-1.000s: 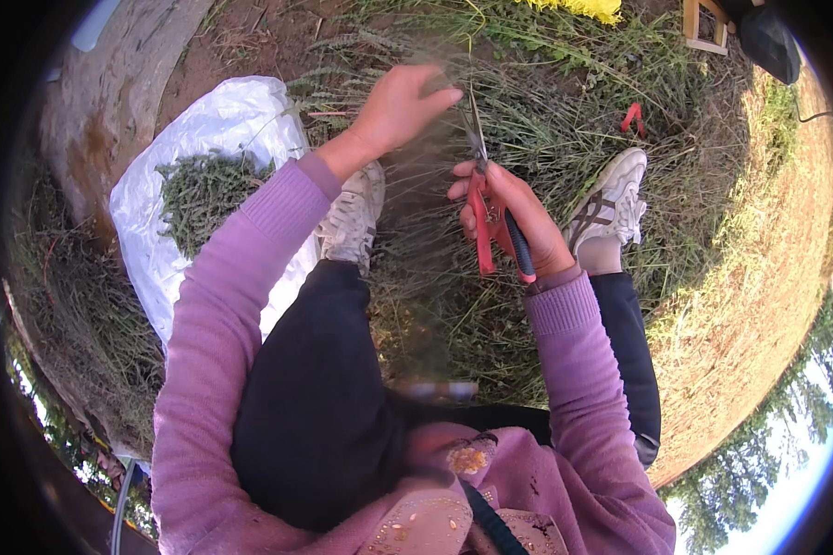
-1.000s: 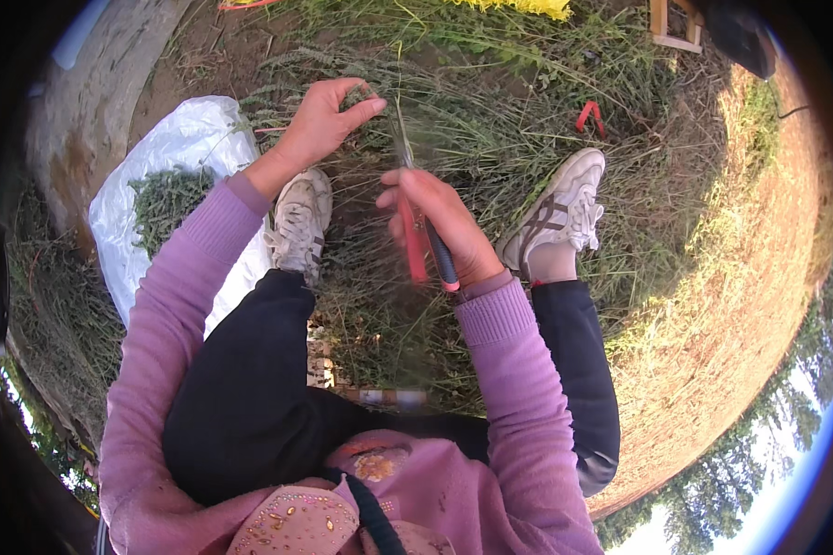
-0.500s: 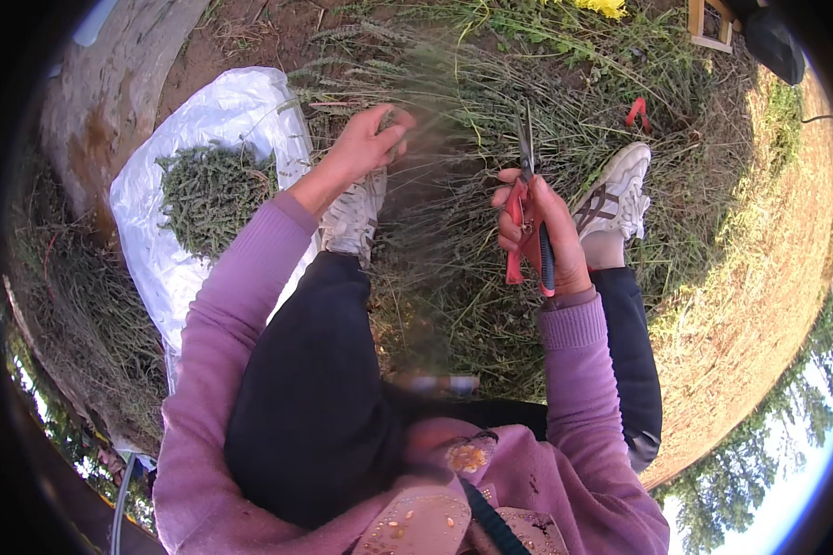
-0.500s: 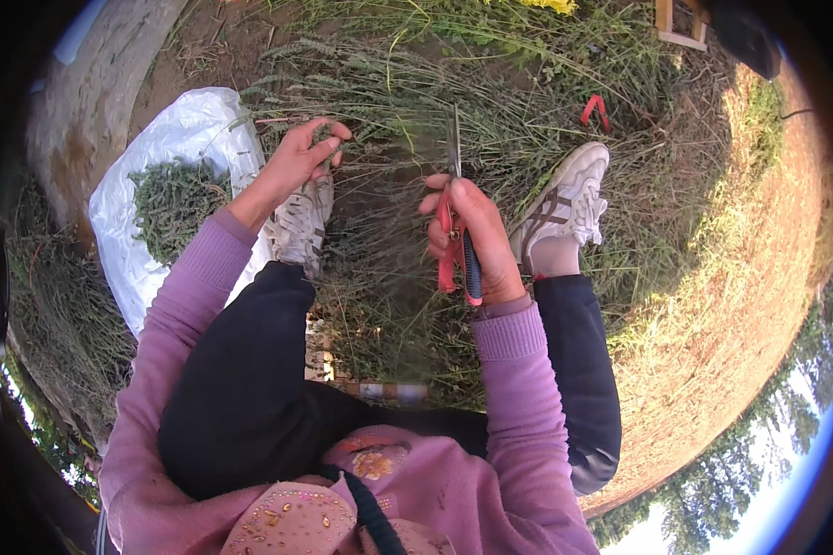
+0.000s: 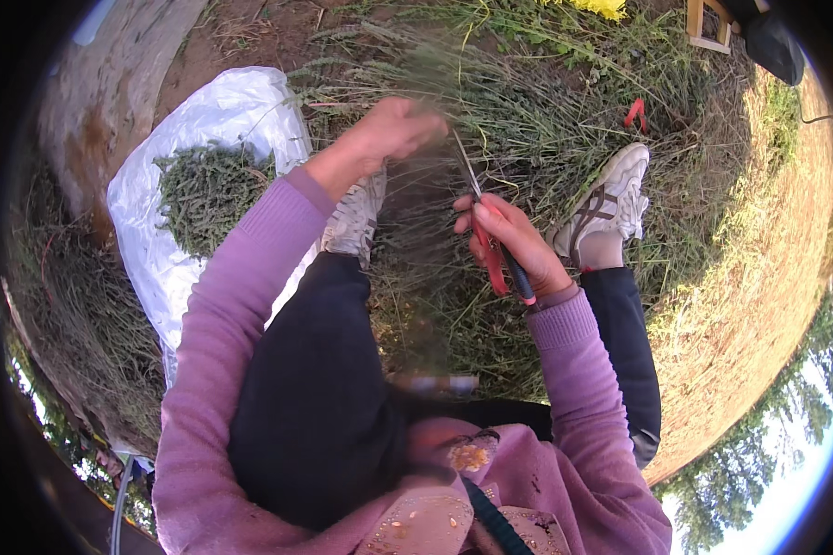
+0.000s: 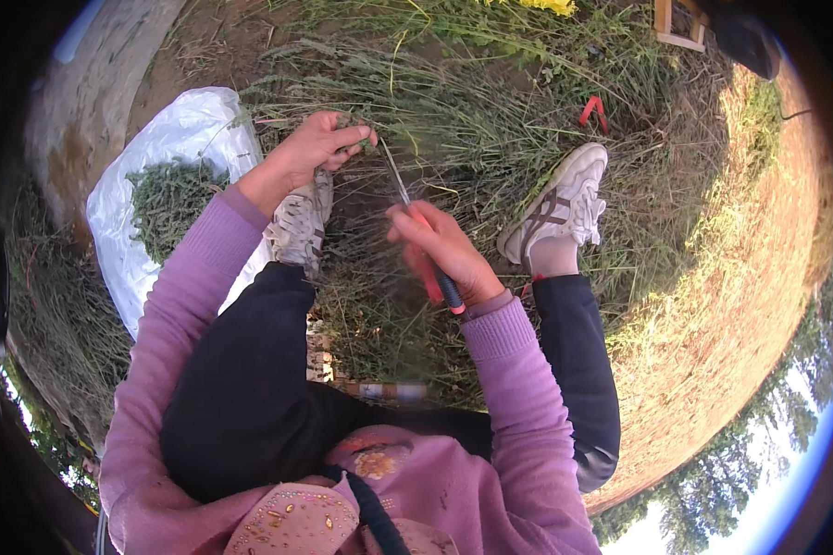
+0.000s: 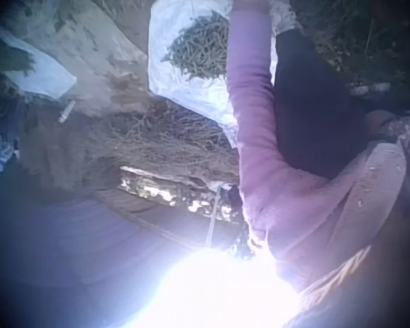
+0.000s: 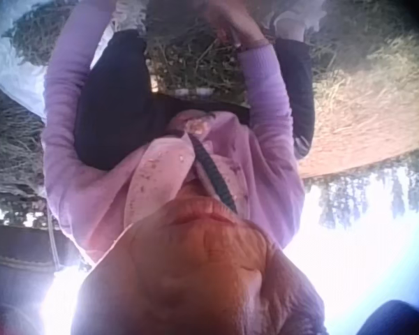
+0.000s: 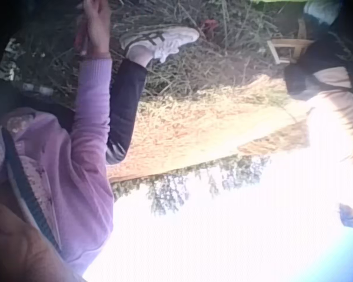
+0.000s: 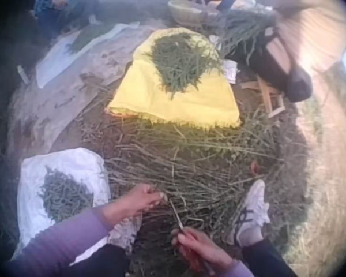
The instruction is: The person sits on the ground and uses red-handled shears to trim green plant stems, placing the cut pieces into a white bag beside them. The person repeatedly gathers stems, cuts them, and deposits the trimmed material into the bag.
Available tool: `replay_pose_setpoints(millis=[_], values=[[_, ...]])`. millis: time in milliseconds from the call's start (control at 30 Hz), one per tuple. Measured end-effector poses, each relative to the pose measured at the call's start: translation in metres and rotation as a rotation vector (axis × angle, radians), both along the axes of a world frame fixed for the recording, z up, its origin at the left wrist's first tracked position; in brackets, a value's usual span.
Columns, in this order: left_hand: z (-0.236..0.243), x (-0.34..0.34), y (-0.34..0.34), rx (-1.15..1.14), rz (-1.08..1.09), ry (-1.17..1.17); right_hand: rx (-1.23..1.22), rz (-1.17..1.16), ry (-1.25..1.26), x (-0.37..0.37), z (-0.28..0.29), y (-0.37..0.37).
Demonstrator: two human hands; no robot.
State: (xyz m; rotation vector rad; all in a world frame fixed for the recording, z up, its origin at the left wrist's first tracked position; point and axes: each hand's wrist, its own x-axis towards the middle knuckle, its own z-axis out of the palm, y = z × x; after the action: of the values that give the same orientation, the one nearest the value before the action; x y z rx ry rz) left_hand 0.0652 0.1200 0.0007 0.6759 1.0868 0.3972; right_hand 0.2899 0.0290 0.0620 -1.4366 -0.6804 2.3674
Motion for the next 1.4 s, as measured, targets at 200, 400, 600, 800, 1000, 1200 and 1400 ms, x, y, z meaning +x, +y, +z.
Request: replay_pose_setpoints(millis=[200,400,600,800,1000,1200,1400], values=[[0.003,-0.003,-0.002,-0.003,-0.141,0.044,0.082,-0.011,0.004,-0.006,-0.016,0.011],[0.011,0.0,-0.019,-0.039,-0.18,-0.013,0.027,-0.02,-0.039,-0.012,-0.025,0.015],[0.039,-0.053,-0.038,0.118,-0.13,0.108,0.069,0.077,-0.1,-0.001,-0.008,0.006],[0.046,-0.214,-0.101,0.551,-0.584,1.117,0.485,0.229,-0.532,0.061,0.018,0.031],[0.074,-0.105,-0.043,0.86,-0.232,0.874,0.519,0.8,-0.9,0.076,0.021,0.045],[0.005,0.031,0.007,1.198,-0.525,0.492,0.621,0.819,-0.908,0.069,0.017,0.042],[-0.025,0.052,0.005,1.439,-0.563,0.701,0.591,0.787,-0.907,0.073,0.011,0.041]])
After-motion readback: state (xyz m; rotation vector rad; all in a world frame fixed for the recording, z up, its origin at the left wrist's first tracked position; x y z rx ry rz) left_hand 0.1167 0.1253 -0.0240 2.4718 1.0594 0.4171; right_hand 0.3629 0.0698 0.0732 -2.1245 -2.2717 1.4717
